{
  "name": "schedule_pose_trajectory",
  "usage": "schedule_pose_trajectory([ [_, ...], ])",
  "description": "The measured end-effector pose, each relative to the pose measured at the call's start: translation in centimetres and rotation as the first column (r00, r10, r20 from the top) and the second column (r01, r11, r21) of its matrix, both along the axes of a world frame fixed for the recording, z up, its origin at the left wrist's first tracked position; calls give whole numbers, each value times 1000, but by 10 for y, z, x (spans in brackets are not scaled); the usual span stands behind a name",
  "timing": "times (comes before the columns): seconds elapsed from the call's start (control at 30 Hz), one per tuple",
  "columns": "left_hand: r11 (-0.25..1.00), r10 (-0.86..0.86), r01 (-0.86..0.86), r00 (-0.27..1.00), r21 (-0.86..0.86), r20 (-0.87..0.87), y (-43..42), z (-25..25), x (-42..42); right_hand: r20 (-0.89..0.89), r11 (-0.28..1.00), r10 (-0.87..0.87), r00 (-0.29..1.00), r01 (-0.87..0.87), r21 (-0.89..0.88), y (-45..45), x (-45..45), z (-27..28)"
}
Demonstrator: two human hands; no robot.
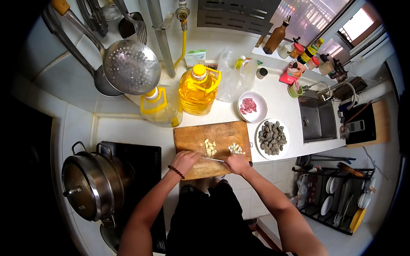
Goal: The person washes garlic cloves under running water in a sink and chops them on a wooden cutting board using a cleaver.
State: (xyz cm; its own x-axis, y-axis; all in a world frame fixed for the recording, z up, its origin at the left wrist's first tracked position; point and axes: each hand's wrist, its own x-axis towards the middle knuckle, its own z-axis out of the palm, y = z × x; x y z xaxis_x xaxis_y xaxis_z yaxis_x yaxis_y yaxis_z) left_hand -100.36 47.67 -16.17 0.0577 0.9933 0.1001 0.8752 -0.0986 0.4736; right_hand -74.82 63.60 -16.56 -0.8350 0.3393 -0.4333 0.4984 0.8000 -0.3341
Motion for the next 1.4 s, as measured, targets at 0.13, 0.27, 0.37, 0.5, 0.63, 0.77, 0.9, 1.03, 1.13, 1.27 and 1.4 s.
schedule_pose_trajectory([
  [0.13, 1000, 20, -20, 1000, 23, 13, -3, -14, 3, 11, 1000, -2, 1000, 2, -27, 7, -5, 0],
  [0.27, 998, 39, -41, 999, 51, 33, -5, -26, 11, 52, 998, 30, 998, -27, -63, 11, 1, -13],
  [0.37, 994, 3, -6, 1000, -112, -27, 2, -18, 6, 16, 999, 45, 999, -44, -28, 17, -6, -7],
  [0.5, 999, 5, -7, 1000, -52, -26, -1, -13, 9, 55, 997, 59, 997, -56, -55, 23, -8, 7],
  [0.63, 998, 43, -43, 999, 39, 11, 4, -6, 10, 47, 999, 23, 999, -22, -25, 24, -15, 24],
  [0.77, 993, 59, -63, 997, 96, 43, 6, -22, 11, 67, 996, 79, 995, -75, -53, 37, -16, -6],
  [0.9, 997, 46, -48, 999, -60, -28, 10, -19, 9, 57, 992, 120, 991, -118, -40, 37, -12, -11],
  [1.03, 1000, 11, -13, 999, -28, -43, 6, -11, 6, -22, 993, 95, 995, -96, -65, 35, -8, -9],
  [1.13, 999, 22, -20, 999, 44, -43, 12, -14, 4, 2, 994, 89, 996, -88, -62, 43, -13, -11],
  [1.27, 1000, 1, -2, 999, -19, -43, 12, -24, 4, 56, 995, 96, 994, -94, -42, 42, -13, -17],
  [1.4, 998, 13, -17, 998, -57, -68, 12, -11, 4, 54, 994, 89, 995, -86, -60, 43, -19, 5],
])
